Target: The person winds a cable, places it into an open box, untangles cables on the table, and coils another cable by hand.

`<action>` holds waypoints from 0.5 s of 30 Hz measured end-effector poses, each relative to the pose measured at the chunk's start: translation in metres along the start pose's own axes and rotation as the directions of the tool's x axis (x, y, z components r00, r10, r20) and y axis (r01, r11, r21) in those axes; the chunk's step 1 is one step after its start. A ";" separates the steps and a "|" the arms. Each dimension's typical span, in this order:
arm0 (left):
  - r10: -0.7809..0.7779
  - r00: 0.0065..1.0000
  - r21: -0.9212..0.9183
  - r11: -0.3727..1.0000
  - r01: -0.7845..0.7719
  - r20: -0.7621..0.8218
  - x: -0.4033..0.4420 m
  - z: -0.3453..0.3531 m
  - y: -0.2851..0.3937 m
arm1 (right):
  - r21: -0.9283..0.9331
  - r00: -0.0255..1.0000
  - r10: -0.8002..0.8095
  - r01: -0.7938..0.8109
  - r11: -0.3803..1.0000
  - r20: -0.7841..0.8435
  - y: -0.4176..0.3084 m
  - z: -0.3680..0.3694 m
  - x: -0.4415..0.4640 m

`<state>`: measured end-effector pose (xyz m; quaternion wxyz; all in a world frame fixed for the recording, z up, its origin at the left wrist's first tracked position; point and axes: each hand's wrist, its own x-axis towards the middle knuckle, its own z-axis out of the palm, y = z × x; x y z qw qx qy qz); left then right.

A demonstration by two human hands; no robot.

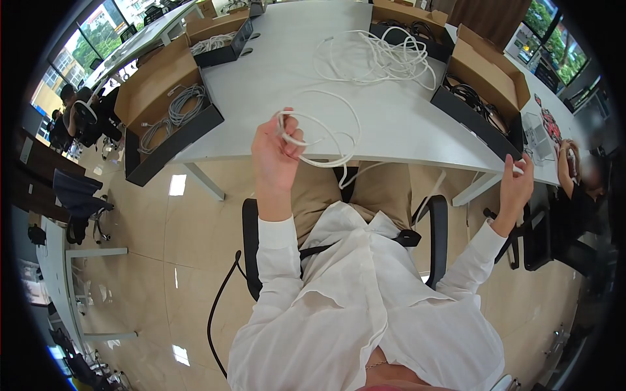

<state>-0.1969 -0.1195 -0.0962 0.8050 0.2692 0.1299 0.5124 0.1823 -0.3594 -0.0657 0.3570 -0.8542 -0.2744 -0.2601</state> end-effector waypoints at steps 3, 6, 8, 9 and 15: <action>-0.105 0.989 0.016 0.994 0.104 0.108 -0.002 0.014 -0.015 | 0.485 0.960 -0.198 0.079 0.871 0.199 -0.035 0.006 -0.020; -0.187 0.960 0.027 0.982 0.186 0.206 -0.003 0.022 -0.032 | 0.701 0.765 -0.447 -0.008 0.713 0.463 -0.085 0.015 -0.057; -0.249 0.921 0.014 0.966 0.257 0.299 -0.005 0.026 -0.040 | 0.768 0.672 -0.532 -0.085 0.635 0.515 -0.111 0.030 -0.084; -0.274 0.899 0.008 0.957 0.289 0.342 -0.005 0.028 -0.043 | 0.790 0.669 -0.547 -0.100 0.604 0.503 -0.121 0.039 -0.096; -0.303 0.884 0.236 0.944 0.229 0.356 -0.011 0.030 -0.046 | 0.765 0.628 -0.540 -0.144 0.627 0.561 -0.124 0.062 -0.105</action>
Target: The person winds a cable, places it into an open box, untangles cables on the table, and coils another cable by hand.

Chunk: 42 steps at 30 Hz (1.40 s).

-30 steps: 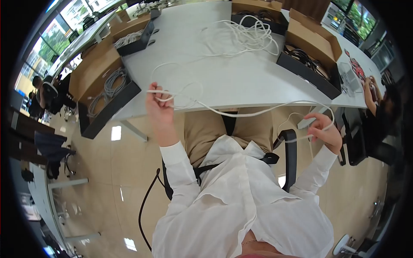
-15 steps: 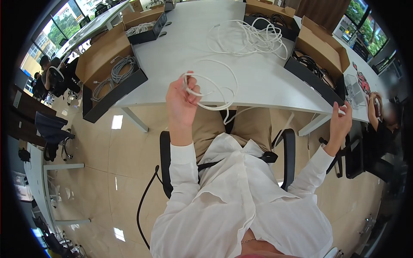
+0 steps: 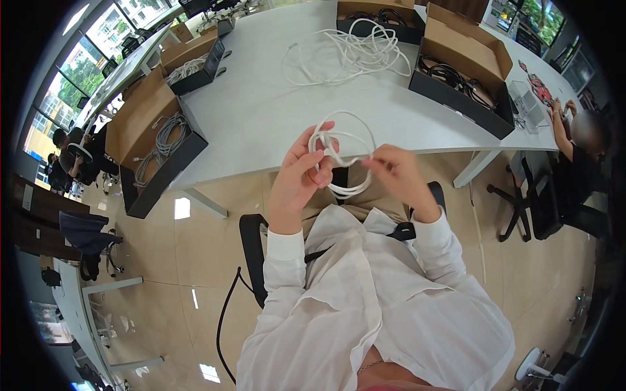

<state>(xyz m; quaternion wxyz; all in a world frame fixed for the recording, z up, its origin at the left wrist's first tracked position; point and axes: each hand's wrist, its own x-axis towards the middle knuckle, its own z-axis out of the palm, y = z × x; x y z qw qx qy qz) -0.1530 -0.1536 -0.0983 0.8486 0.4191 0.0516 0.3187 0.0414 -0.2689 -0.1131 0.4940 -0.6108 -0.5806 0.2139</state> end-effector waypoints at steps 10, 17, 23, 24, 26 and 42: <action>-0.228 0.971 0.592 0.773 0.229 -0.077 0.002 -0.003 -0.002 | 0.438 0.905 0.184 0.003 0.899 -0.384 0.002 -0.065 -0.004; -0.370 0.928 0.692 0.680 0.245 0.035 -0.001 -0.012 0.005 | 0.934 0.990 0.135 -0.089 0.346 0.044 0.004 -0.126 -0.027; -0.231 0.970 0.772 0.629 0.087 0.079 0.003 -0.025 -0.002 | 0.903 0.981 -0.192 -0.119 -0.412 0.041 -0.016 -0.125 -0.027; -0.195 0.979 0.778 0.625 0.070 0.068 0.003 -0.023 -0.002 | 0.849 0.973 -0.231 -0.115 -0.515 -0.009 -0.022 -0.122 -0.026; -0.131 0.990 0.743 0.657 0.125 -0.050 0.004 -0.012 -0.003 | 0.812 0.959 -0.271 -0.093 -0.577 -0.083 -0.032 -0.117 -0.025; 0.955 0.249 0.958 -0.214 0.191 0.164 -0.020 -0.039 0.042 | -0.493 0.687 -0.241 -0.195 0.848 -0.686 -0.041 -0.159 -0.056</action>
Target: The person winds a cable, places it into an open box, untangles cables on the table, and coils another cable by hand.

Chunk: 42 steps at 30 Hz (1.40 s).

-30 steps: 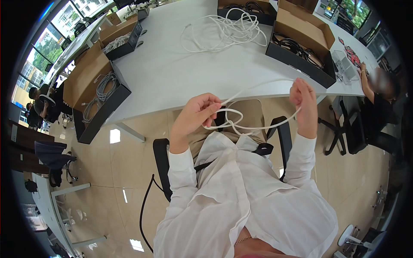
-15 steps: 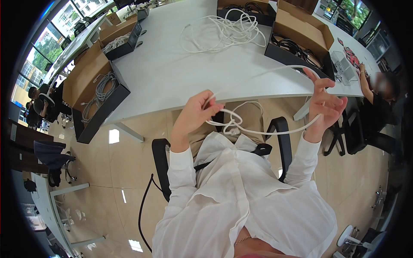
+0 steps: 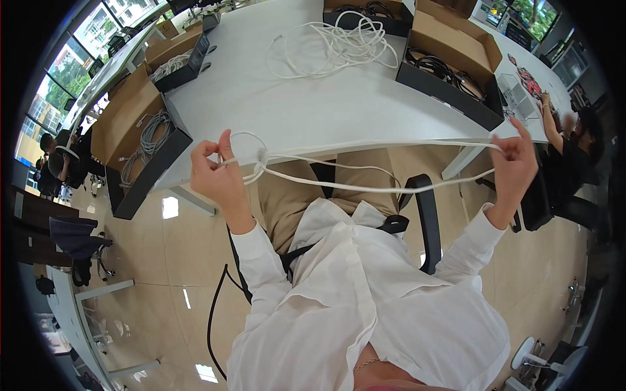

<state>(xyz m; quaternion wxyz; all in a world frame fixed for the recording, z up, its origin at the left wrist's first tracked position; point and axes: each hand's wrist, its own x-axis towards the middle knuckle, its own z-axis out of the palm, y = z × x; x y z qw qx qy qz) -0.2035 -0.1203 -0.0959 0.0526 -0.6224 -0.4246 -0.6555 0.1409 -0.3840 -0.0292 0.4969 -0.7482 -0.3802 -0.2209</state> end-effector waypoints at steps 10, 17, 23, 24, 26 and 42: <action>0.321 0.919 0.060 0.947 -0.316 -0.227 -0.006 -0.008 -0.024 | 0.273 0.556 0.150 -0.602 0.750 0.817 0.045 -0.010 0.006; 0.332 0.924 0.101 0.943 -0.318 -0.187 0.002 -0.018 -0.039 | 0.364 0.880 -0.043 -0.151 0.919 0.473 0.052 -0.024 0.007; -0.070 0.876 -0.170 0.971 0.170 0.477 0.000 -0.004 -0.017 | -0.141 0.988 -0.097 0.114 0.984 0.117 0.028 -0.031 0.014; -0.107 0.772 -0.180 0.944 0.277 0.626 -0.001 -0.004 -0.015 | -0.184 0.986 -0.130 0.148 0.972 0.105 0.039 -0.025 0.018; -0.130 0.493 -0.142 0.868 0.477 0.860 0.000 -0.005 -0.011 | -0.268 0.976 -0.199 0.215 0.939 0.085 0.072 -0.009 0.024; -0.311 0.344 -0.295 0.193 0.936 0.886 -0.040 0.036 0.021 | 0.517 0.417 -0.373 -0.318 0.795 0.829 -0.081 0.142 -0.126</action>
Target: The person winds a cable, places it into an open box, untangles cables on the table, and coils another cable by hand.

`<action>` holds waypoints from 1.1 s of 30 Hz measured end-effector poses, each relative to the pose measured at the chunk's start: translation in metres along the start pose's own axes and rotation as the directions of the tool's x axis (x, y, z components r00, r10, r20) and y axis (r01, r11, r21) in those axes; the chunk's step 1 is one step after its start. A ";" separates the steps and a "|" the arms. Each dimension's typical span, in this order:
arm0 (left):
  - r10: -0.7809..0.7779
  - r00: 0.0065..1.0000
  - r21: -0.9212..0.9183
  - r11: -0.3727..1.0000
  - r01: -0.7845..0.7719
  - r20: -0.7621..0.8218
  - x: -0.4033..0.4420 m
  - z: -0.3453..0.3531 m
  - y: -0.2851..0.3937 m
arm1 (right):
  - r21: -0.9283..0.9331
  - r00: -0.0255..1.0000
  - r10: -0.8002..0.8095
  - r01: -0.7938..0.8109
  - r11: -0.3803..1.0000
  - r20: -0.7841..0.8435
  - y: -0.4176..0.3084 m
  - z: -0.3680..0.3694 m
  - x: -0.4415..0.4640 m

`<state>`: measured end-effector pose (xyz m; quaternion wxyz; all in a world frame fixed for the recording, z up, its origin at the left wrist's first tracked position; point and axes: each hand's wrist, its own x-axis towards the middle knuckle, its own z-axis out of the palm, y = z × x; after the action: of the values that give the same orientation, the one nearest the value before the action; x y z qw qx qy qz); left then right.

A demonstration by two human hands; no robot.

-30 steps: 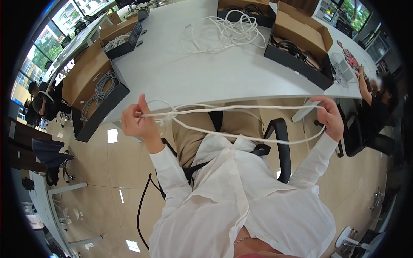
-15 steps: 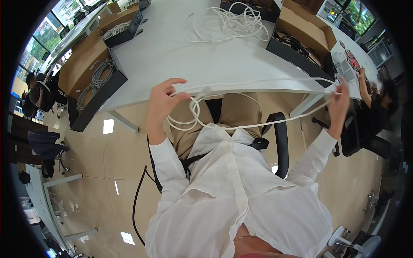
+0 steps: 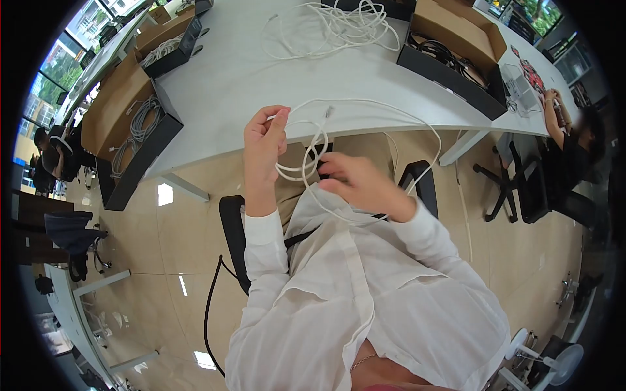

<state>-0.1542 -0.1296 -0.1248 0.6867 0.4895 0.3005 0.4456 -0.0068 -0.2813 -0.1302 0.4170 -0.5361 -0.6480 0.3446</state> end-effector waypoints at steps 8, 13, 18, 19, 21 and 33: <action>0.220 0.962 0.177 0.965 -0.191 -0.161 0.009 -0.005 -0.009 | 0.621 0.849 0.124 -0.467 0.630 0.513 -0.036 -0.024 -0.004; 0.349 0.909 0.298 0.914 -0.275 -0.230 0.022 -0.033 -0.013 | 0.750 0.874 -0.461 0.405 0.523 -0.151 -0.009 -0.123 -0.070; 0.427 0.818 0.306 0.896 -0.322 -0.386 0.022 -0.071 0.001 | 0.702 0.693 -0.256 0.709 0.072 -0.674 -0.024 -0.215 -0.109; 0.429 0.805 0.309 0.896 -0.320 -0.411 0.022 -0.080 0.004 | 0.687 0.669 -0.255 0.726 0.025 -0.698 -0.020 -0.226 -0.120; 0.401 0.808 0.276 0.911 -0.305 -0.432 0.016 -0.084 0.013 | 0.626 0.596 -0.257 0.778 -0.051 -0.761 -0.012 -0.239 -0.137; 0.329 0.745 0.062 0.930 -0.363 -0.580 0.015 -0.094 0.018 | 0.241 0.369 -0.300 0.890 0.387 -0.880 0.078 -0.298 -0.183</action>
<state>-0.2338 -0.0753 -0.1393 0.4803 0.3582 0.3872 0.7008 0.3106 -0.4463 -0.1078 0.9016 -0.1091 -0.4006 0.1210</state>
